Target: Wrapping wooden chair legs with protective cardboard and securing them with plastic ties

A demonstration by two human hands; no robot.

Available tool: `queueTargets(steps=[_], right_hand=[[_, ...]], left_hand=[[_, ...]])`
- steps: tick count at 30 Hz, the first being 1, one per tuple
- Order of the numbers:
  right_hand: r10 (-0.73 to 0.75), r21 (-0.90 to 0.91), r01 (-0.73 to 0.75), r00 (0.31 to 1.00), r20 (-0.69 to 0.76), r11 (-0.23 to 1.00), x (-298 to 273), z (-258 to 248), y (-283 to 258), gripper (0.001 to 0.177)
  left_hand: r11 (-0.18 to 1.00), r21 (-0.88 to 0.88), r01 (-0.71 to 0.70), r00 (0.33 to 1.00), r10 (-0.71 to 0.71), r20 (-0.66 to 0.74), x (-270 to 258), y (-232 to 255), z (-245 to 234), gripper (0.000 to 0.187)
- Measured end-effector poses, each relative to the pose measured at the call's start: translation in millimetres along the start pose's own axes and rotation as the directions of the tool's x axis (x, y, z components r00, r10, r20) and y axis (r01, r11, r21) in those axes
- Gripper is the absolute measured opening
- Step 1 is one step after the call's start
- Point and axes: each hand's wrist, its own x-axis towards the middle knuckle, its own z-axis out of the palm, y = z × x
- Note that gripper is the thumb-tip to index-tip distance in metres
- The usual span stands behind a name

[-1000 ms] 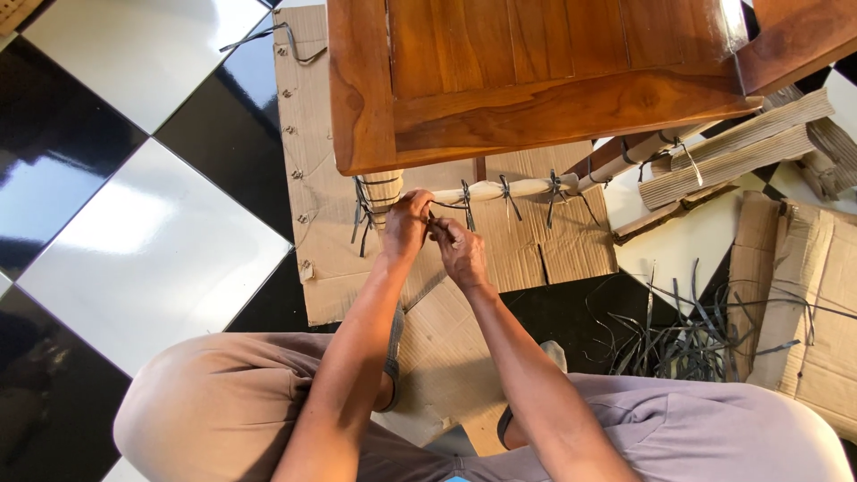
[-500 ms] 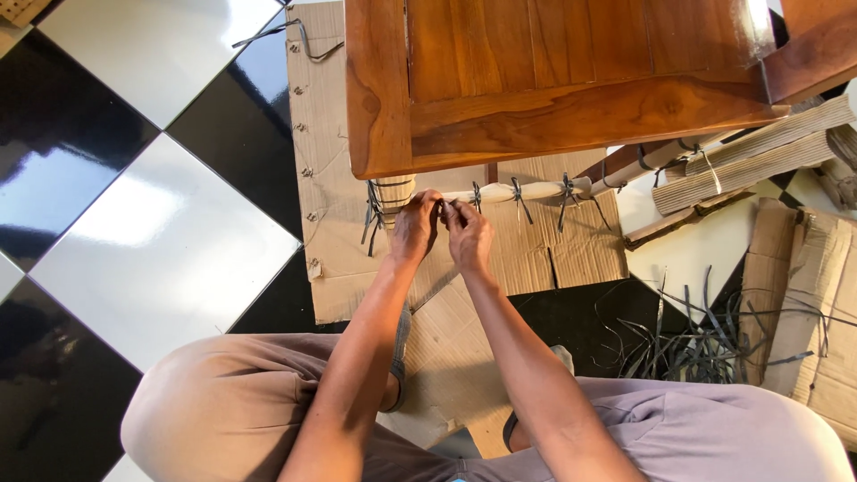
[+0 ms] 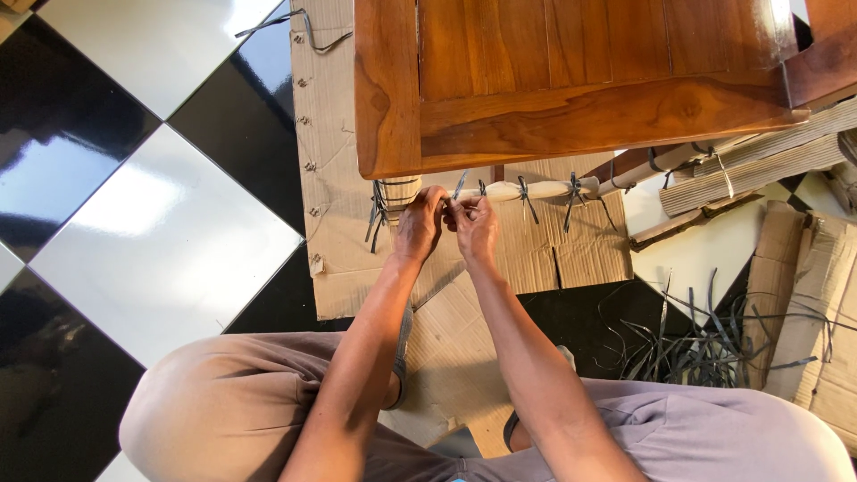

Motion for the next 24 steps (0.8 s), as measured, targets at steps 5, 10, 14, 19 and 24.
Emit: queueTargets(steps=[5, 10, 14, 19, 24], right_hand=[[-0.044, 0.062, 0.042, 0.999, 0.025, 0.997, -1, 3, -3, 0.011], [-0.074, -0.115, 0.083, 0.994, 0.079, 0.99, -12, 6, -8, 0.012], [0.015, 0.042, -0.018, 0.997, 0.079, 0.999, -23, 6, -14, 0.013], [0.1, 0.172, -0.122, 0.986, 0.131, 0.978, -12, 5, 8, 0.016], [0.239, 0.307, -0.302, 0.944, 0.227, 0.902, -8, -2, 1, 0.018]], left_hand=[[1.0, 0.012, 0.01, 1.0, -0.01, 0.002, 0, -6, 3, 0.012], [0.999, 0.031, 0.005, 1.0, -0.005, -0.002, 1, -18, 14, 0.014], [0.997, 0.037, -0.065, 0.996, 0.067, -0.05, -2, -6, 6, 0.015], [0.993, 0.011, -0.12, 0.986, 0.121, -0.116, -4, -5, 4, 0.018], [0.977, 0.011, -0.214, 0.962, 0.213, -0.169, -9, 11, -14, 0.012]])
